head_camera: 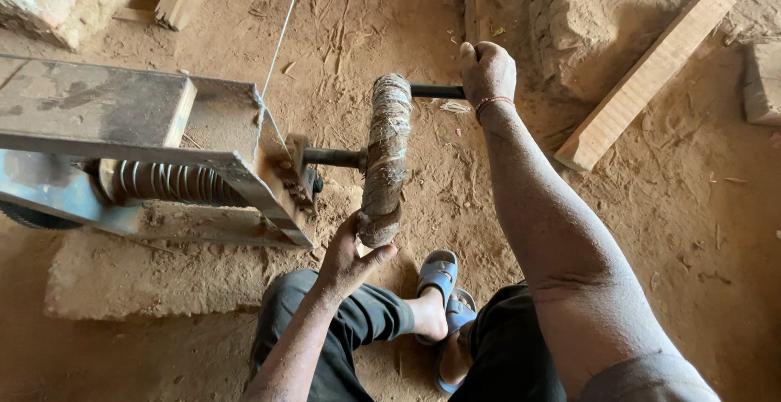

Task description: The person winds a length of rope around a rotating spindle on a manual winding machine while turning the handle by hand.

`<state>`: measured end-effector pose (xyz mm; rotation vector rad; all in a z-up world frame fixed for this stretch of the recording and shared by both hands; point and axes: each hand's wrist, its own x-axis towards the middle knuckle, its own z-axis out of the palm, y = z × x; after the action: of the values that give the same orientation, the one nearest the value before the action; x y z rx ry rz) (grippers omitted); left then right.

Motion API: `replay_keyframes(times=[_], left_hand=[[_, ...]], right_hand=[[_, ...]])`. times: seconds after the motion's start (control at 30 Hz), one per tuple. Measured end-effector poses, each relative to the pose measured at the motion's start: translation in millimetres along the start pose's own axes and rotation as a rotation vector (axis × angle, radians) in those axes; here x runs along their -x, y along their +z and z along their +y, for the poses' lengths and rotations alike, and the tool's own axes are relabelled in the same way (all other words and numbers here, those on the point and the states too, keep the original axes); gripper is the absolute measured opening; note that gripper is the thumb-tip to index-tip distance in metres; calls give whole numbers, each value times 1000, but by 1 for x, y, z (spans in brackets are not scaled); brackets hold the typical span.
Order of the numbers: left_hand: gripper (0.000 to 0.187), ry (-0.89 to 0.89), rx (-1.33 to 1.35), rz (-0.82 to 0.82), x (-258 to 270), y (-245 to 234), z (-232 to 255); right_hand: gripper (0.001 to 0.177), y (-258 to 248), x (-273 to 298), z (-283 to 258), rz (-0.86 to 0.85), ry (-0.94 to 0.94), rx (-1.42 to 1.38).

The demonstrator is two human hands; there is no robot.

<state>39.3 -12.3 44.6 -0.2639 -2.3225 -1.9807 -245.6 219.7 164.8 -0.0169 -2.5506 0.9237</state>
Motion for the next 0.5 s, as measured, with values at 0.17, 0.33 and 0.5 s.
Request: replay_keyframes(times=[0.17, 0.33, 0.5], left_hand=[[68, -7, 50, -26, -7, 1, -3], [79, -55, 141, -18, -10, 5, -8], [87, -18, 276, 40, -14, 14, 1]], right_hand=[[37, 10, -7, 10, -10, -12, 4], [38, 19, -14, 17, -49, 11, 22], [37, 36, -21, 32, -9, -28, 68]])
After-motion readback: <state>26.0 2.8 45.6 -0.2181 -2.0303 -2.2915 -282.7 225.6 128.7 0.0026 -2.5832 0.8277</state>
